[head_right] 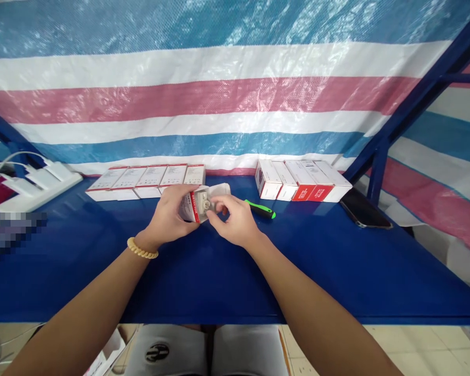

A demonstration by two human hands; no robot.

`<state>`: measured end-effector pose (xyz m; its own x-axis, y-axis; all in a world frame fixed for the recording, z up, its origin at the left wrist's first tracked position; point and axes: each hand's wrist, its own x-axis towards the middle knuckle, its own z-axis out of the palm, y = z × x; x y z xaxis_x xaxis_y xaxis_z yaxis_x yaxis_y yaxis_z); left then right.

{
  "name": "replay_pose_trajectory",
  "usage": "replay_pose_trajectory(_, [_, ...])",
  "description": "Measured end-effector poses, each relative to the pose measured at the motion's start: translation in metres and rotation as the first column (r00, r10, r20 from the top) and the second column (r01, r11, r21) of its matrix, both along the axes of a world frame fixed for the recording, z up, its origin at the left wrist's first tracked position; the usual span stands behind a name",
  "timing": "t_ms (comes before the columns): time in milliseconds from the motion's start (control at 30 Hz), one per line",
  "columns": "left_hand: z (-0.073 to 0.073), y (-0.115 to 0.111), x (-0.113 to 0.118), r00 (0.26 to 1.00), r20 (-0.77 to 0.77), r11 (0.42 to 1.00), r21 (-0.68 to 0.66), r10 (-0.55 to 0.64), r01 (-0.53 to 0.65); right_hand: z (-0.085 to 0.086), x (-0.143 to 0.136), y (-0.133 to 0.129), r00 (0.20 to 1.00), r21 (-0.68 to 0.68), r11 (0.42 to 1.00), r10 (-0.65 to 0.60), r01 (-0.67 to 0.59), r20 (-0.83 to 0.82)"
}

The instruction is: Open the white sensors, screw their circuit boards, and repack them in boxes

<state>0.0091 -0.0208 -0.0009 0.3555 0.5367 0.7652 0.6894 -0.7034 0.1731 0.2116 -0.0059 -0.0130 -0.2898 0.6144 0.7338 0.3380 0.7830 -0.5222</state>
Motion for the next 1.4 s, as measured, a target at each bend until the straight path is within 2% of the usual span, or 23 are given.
replay_pose_trajectory(233, [-0.003,0.001,0.003,0.988,-0.148,0.996,0.068,-0.052,0.063,-0.002,-0.005,-0.001,0.998,-0.191,0.982,0.020,-0.007,0.063])
replay_pose_trajectory(467, [-0.004,0.001,0.003,0.988,-0.153,0.996,0.082,-0.012,0.025,-0.002,-0.003,0.002,0.999,-0.296,0.954,0.048,-0.046,0.000])
replay_pose_trajectory(600, [-0.004,0.001,0.001,0.994,-0.082,0.994,0.095,0.066,-0.058,0.007,0.006,0.011,0.974,-0.390,0.912,0.039,-0.126,-0.223])
replay_pose_trajectory(700, [-0.003,0.001,0.000,0.994,-0.018,0.986,0.128,0.108,-0.105,0.015,0.016,0.020,0.875,-0.463,0.854,-0.019,-0.238,-0.484])
replay_pose_trajectory(767, [-0.002,0.001,0.001,0.992,0.024,0.979,0.156,0.127,-0.130,0.018,0.022,0.025,0.805,-0.466,0.846,-0.078,-0.259,-0.588])
replay_pose_trajectory(833, [-0.001,0.001,0.001,0.989,0.058,0.971,0.190,0.137,-0.146,0.019,0.027,0.029,0.783,-0.464,0.860,-0.132,-0.215,-0.608])
replay_pose_trajectory(933, [0.000,0.001,0.001,0.988,0.103,0.962,0.240,0.111,-0.133,0.018,0.030,0.031,0.855,-0.503,0.863,-0.229,-0.042,-0.465])
replay_pose_trajectory(1000, [0.001,0.000,0.001,0.989,0.128,0.963,0.251,0.073,-0.103,0.018,0.030,0.029,0.936,-0.517,0.849,-0.262,0.109,-0.233])
replay_pose_trajectory(1067, [0.001,-0.001,0.001,0.989,0.141,0.969,0.238,0.034,-0.067,0.018,0.029,0.026,0.971,-0.488,0.841,-0.227,0.235,0.077])
replay_pose_trajectory(1133, [0.001,-0.001,0.001,0.991,0.135,0.975,0.218,0.006,-0.036,0.019,0.027,0.022,0.920,-0.435,0.842,-0.163,0.318,0.357])
replay_pose_trajectory(1200, [0.001,-0.001,0.001,0.993,0.117,0.978,0.206,-0.005,-0.019,0.018,0.026,0.020,0.839,-0.394,0.842,-0.119,0.368,0.530])
replay_pose_trajectory(1300, [0.001,-0.001,0.001,0.997,0.078,0.979,0.200,0.020,-0.036,0.014,0.025,0.021,0.765,-0.357,0.846,-0.087,0.395,0.638])
replay_pose_trajectory(1400, [0.001,-0.002,0.002,0.996,0.046,0.980,0.185,0.072,-0.079,0.010,0.027,0.023,0.762,-0.348,0.861,-0.069,0.372,0.644])
